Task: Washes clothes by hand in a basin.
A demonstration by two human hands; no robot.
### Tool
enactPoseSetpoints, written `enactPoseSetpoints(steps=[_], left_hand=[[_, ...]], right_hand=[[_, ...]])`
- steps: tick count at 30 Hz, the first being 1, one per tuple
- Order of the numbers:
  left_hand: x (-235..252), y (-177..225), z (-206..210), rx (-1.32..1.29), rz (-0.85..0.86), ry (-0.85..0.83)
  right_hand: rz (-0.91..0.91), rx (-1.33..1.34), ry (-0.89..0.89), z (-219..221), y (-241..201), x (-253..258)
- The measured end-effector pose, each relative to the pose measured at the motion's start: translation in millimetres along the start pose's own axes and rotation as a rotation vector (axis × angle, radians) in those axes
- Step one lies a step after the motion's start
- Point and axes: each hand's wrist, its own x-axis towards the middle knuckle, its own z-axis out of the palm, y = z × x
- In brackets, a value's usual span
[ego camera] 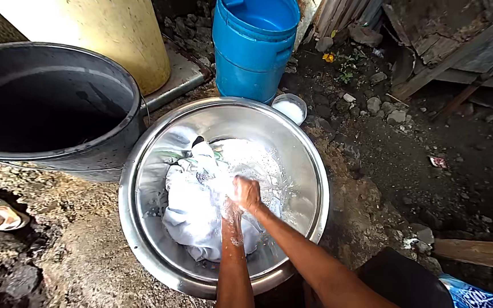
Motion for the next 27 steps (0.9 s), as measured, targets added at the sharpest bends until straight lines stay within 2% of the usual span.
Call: enactPoseSetpoints(steps=[2,4,6,7,8,10,12,13,16,18,20,22,24,27], left_hand=[[1,7,8,-0.187,-0.086,-0.02],[-21,26,4,-0.147,-0.089,0.046],[-57,56,-7,-0.153,-0.144,0.096],[-69,63,-11,-0.178,-0.173,0.076],[-70,60,-12,-0.236,-0.161,0.044],[-36,29,-2,-0.371,0.023,0.01],[-5,29,9,-0.418,-0.029,-0.107],[3,34,10,-0.415,-0.089,-0.142],[36,4,11,-0.372,-0.123,0.021],[42,-14,-3,-0.233,-0.179,0.067],[47,-23,-7,-0.176,-0.211,0.059],[53,-28,-6,-0.33,-0.269,-0.011],[56,-34,-1,-0.533,-0.281,-0.063],[50,-28,-10,-0.505,-0.159,0.014]], right_hand=[[0.05,0.033,-0.038,-11,12,19],[0.031,0.051,-0.084,-15,4,9],[-0.109,0.077,-0.051,-8,-12,-22],[-0.207,0.084,0.036,2,-11,-31],[-0.226,0.105,0.049,4,-6,-32],[-0.107,0.062,-0.002,-6,22,-5],[0.065,-0.033,-0.151,-22,70,32],[0.091,-0.073,-0.225,-24,91,44],[0.137,-0.14,-0.261,-34,139,61],[0.325,-0.065,-0.227,-33,171,57],[0.488,0.049,-0.201,-15,185,43],[0.465,0.131,-0.198,15,169,26],[0.318,0.287,-0.177,48,133,8],[0.193,0.365,-0.109,71,52,-20]])
